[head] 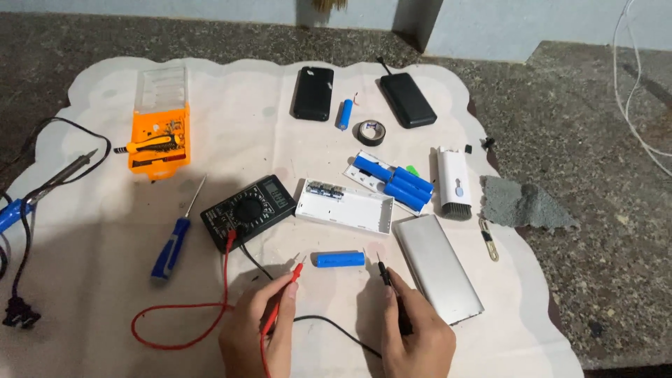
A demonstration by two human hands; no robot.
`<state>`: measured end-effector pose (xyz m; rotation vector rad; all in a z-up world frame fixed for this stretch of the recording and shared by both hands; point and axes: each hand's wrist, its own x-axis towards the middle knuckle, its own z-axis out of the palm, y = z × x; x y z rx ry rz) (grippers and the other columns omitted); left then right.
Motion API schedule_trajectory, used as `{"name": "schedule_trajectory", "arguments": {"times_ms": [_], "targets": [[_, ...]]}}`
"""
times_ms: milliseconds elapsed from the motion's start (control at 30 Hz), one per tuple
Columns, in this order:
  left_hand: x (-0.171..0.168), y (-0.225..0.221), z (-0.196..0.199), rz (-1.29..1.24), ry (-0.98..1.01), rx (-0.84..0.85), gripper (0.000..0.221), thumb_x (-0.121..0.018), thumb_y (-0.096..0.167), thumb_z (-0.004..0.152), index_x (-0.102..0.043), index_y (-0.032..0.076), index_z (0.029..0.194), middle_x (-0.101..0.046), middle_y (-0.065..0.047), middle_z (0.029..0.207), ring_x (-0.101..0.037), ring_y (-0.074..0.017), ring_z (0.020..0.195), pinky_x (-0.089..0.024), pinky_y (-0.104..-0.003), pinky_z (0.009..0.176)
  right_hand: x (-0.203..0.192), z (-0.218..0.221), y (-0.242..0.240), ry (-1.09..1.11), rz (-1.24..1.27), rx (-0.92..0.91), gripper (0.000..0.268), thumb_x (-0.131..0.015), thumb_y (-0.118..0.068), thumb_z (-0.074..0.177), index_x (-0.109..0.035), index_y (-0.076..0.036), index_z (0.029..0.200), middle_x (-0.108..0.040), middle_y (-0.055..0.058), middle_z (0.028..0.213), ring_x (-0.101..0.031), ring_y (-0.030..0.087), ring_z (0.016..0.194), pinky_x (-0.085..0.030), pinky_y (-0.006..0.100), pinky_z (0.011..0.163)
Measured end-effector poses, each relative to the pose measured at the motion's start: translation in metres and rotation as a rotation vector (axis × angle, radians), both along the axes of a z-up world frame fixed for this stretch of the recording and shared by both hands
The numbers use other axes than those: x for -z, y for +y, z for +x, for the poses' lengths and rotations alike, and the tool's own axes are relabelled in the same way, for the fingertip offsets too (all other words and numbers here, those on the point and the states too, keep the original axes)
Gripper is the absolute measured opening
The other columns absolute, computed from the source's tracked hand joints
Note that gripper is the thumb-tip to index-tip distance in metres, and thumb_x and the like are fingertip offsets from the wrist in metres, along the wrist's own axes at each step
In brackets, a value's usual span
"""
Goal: Testing the voltage of a lithium-ion battery cell using a digital multimeter as part of an electronics repair task.
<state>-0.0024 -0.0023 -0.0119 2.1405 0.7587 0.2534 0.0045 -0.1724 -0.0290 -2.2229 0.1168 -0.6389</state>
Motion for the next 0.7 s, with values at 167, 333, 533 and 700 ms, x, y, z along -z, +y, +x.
{"name": "schedule_trajectory", "arguments": {"times_ms": [167, 333, 533, 700], "targets": [[0.001, 0.000, -0.002, 0.007, -0.112, 0.000, 0.019, -0.072, 0.029, 0.089, -0.083, 0.021, 0.102, -0.082, 0.004, 0.103, -0.077, -0.0131, 0.089, -0.061, -0.030, 0.074, -0.008, -0.002, 0.004, 0.094, 0.136, 0.075, 0.032, -0.061, -0.026, 0.095, -0.079, -0.016, 0.119, -0.069, -0.004, 0.074, -0.050, 0.007, 0.056, -0.043, 0.023, 0.056], [-0.004, 0.000, -0.002, -0.079, 0.039, -0.096, 0.025, -0.066, 0.033, 0.093, -0.084, 0.021, 0.106, -0.083, 0.007, 0.107, -0.075, -0.0126, 0.095, -0.058, -0.029, 0.082, -0.008, -0.001, 0.005, 0.089, 0.159, 0.105, 0.035, -0.057, -0.026, 0.098, -0.075, -0.013, 0.126, -0.078, -0.004, 0.083, -0.048, 0.008, 0.054, -0.043, 0.023, 0.055], [0.005, 0.000, -0.003, 0.251, -0.719, 0.353, 0.010, -0.078, 0.011, 0.085, -0.076, 0.008, 0.094, -0.080, -0.002, 0.088, -0.066, -0.0211, 0.070, -0.055, -0.033, 0.078, 0.002, -0.002, 0.002, 0.039, -0.166, -0.016, 0.030, -0.060, -0.027, 0.092, -0.079, -0.028, 0.116, -0.070, -0.010, 0.072, -0.062, 0.013, 0.058, -0.047, 0.028, 0.053], [0.016, -0.001, -0.004, 0.270, -0.564, 0.191, 0.010, -0.078, 0.014, 0.085, -0.079, 0.011, 0.095, -0.078, -0.002, 0.091, -0.071, -0.0205, 0.085, -0.059, -0.033, 0.081, 0.009, 0.000, 0.001, 0.037, -0.121, 0.040, 0.031, -0.058, -0.033, 0.093, -0.079, -0.028, 0.116, -0.079, -0.011, 0.094, -0.073, 0.013, 0.076, -0.053, 0.028, 0.063]]}}
